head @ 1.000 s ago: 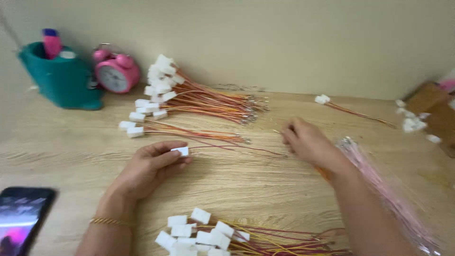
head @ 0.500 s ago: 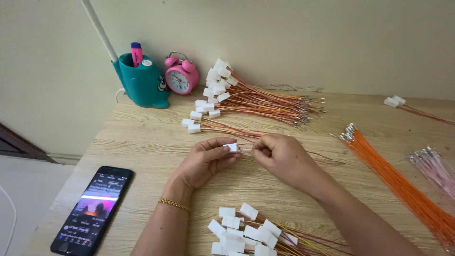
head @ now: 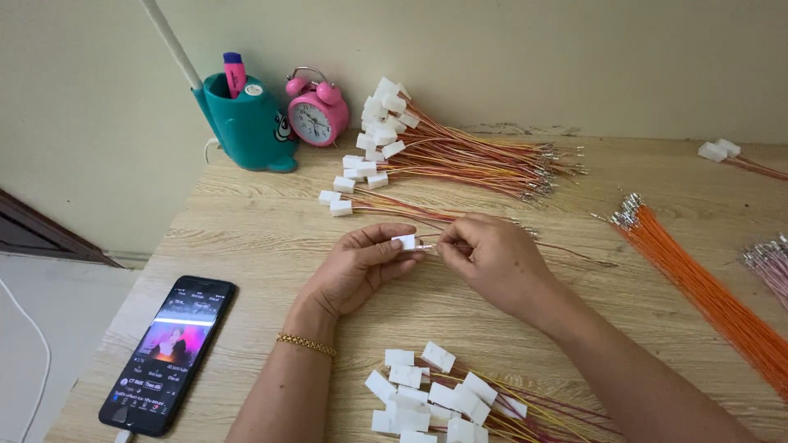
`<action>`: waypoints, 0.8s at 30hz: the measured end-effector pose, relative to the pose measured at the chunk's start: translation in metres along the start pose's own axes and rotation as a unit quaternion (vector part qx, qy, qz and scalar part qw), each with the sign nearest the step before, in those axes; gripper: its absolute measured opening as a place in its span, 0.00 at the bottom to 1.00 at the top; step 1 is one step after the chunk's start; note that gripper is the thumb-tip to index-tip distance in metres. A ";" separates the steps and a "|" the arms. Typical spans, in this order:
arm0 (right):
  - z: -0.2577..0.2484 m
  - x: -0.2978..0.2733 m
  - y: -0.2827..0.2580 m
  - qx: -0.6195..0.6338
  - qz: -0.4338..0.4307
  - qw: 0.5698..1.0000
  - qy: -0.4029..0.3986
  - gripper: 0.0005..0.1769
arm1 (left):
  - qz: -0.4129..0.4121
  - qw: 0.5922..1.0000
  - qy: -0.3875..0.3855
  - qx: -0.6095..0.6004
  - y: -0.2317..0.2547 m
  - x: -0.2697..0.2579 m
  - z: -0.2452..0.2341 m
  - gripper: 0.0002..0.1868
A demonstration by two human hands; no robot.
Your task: Assembling wire harnesses by inserting individual wires into plastic connector housings
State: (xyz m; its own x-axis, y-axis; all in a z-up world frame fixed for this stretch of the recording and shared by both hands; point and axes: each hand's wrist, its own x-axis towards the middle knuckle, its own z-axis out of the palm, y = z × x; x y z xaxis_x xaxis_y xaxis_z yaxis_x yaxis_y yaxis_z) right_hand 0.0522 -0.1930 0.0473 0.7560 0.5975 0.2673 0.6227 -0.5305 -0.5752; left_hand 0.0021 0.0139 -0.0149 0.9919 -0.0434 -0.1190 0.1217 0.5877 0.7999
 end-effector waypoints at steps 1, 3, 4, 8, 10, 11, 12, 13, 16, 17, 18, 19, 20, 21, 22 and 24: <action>0.001 0.001 0.001 0.004 -0.011 1.000 0.009 0.05 | 0.001 1.000 -0.001 0.001 0.000 0.000 0.000 0.17; 0.003 0.001 0.003 0.003 -0.012 1.000 0.010 0.05 | 0.001 1.000 -0.001 0.001 -0.004 0.002 -0.003 0.16; 0.005 0.002 0.004 0.002 -0.014 1.000 0.013 0.04 | 0.001 1.000 -0.002 0.001 -0.005 0.003 -0.004 0.16; 0.009 -0.003 0.005 -0.015 -0.009 0.999 0.037 0.04 | 0.003 1.000 0.003 0.008 0.001 -0.001 0.002 0.16; 0.010 -0.002 0.006 -0.019 -0.030 0.998 0.048 0.03 | 0.005 1.000 0.000 0.001 0.000 -0.001 0.001 0.16; 0.009 -0.002 0.004 -0.019 -0.030 0.998 0.048 0.03 | 0.005 1.000 0.000 0.001 0.001 -0.001 0.001 0.16; 0.007 -0.002 0.002 -0.013 -0.035 0.998 0.048 0.04 | 0.004 1.000 -0.001 0.000 0.001 -0.001 0.001 0.16; 0.006 -0.003 0.000 -0.009 -0.040 0.998 0.047 0.04 | 0.002 1.000 -0.001 0.000 0.001 -0.002 0.001 0.16; 0.001 -0.004 -0.005 0.006 -0.050 0.998 0.034 0.05 | -0.001 1.000 -0.007 -0.002 -0.002 0.002 -0.004 0.16; 0.002 -0.005 -0.004 0.005 -0.049 0.998 0.033 0.05 | -0.001 1.000 -0.007 -0.002 -0.001 0.002 -0.003 0.16; 0.002 -0.006 -0.004 0.002 -0.047 0.998 0.034 0.05 | -0.002 1.000 -0.007 -0.004 -0.001 0.001 -0.003 0.16; 0.003 -0.007 -0.004 -0.002 -0.045 0.998 0.035 0.06 | -0.003 1.000 -0.008 -0.006 -0.001 0.001 -0.003 0.17; 0.003 -0.006 -0.005 -0.002 -0.046 0.998 0.035 0.06 | -0.003 1.000 -0.008 -0.006 -0.001 0.001 -0.003 0.17; 0.003 -0.006 -0.006 0.000 -0.043 0.998 0.035 0.06 | -0.003 1.000 -0.007 -0.003 -0.002 0.001 -0.004 0.16; 0.003 -0.005 -0.007 0.002 -0.041 0.999 0.034 0.06 | -0.003 1.000 -0.007 -0.001 -0.002 0.002 -0.004 0.16; 0.007 -0.006 -0.005 -0.004 -0.036 0.999 0.034 0.07 | -0.003 1.000 -0.007 0.002 -0.001 0.001 -0.003 0.16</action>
State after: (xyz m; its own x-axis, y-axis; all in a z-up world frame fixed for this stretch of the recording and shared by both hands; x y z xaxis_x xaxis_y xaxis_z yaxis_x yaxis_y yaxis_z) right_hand 0.0431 -0.1899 0.0434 0.7212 0.5921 0.3596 0.6772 -0.4934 -0.5458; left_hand 0.0031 0.0155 -0.0174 0.9915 -0.0590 -0.1157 0.1283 0.5846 0.8011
